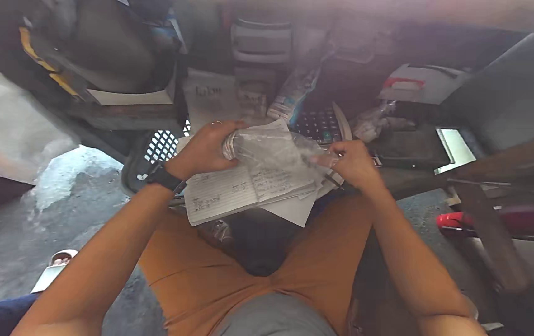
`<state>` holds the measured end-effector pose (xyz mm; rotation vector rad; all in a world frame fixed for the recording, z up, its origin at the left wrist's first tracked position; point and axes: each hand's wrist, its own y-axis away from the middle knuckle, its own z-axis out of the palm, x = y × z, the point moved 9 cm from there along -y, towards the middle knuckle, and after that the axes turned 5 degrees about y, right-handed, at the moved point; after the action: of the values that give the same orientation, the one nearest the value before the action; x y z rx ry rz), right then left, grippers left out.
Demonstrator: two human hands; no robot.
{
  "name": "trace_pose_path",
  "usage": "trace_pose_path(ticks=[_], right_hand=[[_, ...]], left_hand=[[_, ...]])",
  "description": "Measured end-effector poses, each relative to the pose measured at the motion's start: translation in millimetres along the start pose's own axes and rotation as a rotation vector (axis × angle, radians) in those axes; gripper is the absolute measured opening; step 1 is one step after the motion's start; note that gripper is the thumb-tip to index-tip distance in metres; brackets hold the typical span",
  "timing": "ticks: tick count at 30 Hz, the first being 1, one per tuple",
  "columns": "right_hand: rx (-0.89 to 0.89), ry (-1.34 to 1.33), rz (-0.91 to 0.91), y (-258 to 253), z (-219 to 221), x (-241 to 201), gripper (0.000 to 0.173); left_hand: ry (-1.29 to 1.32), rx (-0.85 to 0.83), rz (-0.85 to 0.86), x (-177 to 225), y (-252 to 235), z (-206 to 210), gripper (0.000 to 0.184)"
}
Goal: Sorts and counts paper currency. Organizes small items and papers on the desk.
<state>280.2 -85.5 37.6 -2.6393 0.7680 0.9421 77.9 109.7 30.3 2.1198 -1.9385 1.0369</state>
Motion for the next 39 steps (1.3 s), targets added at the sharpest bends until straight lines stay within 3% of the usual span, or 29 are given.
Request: trace_pose_path(ticks=[7, 9, 16, 20, 26, 28, 30, 33, 36, 39], right_hand=[[-0.036, -0.712, 0.325, -1, 20, 45, 0.010], [-0.118, -0.705, 0.310, 4, 28, 43, 0.012], [-0.111, -0.683, 0.157, 0, 1, 25, 0.020], [-0.358, -0.727, -0.008, -18, 14, 14, 0.026], [-0.627, -0.412, -0.056, -39, 25, -19, 0.017], [-0.672, -0.400, -0.101, -38, 17, -41, 0.035], [-0.672, -0.436, -0.176, -39, 0, -64, 0.039], [-0.632, -0.329, -0.198, -45, -30, -90, 0.024], [-0.601, 0.021, -0.141, -49, -52, -118, 0.006], [-0.613, 0.396, -0.166, -48, -63, -148, 0.012]], left_hand=[[-0.010, 0.024, -0.005, 3, 6, 3, 0.080], [-0.022, 0.022, 0.023, 3, 7, 7, 0.081], [-0.015, 0.013, 0.068, 8, 3, 13, 0.077], [-0.006, 0.009, 0.065, 12, 2, 14, 0.079], [-0.009, 0.070, 0.019, 13, 4, 6, 0.083], [-0.019, 0.110, -0.008, 11, 7, 1, 0.083], [-0.009, 0.151, -0.017, 12, 10, -3, 0.083], [0.048, 0.235, -0.016, 16, 14, -5, 0.082], [0.107, 0.337, -0.031, 21, 11, -1, 0.081], [0.170, 0.438, -0.052, 31, 3, 4, 0.080]])
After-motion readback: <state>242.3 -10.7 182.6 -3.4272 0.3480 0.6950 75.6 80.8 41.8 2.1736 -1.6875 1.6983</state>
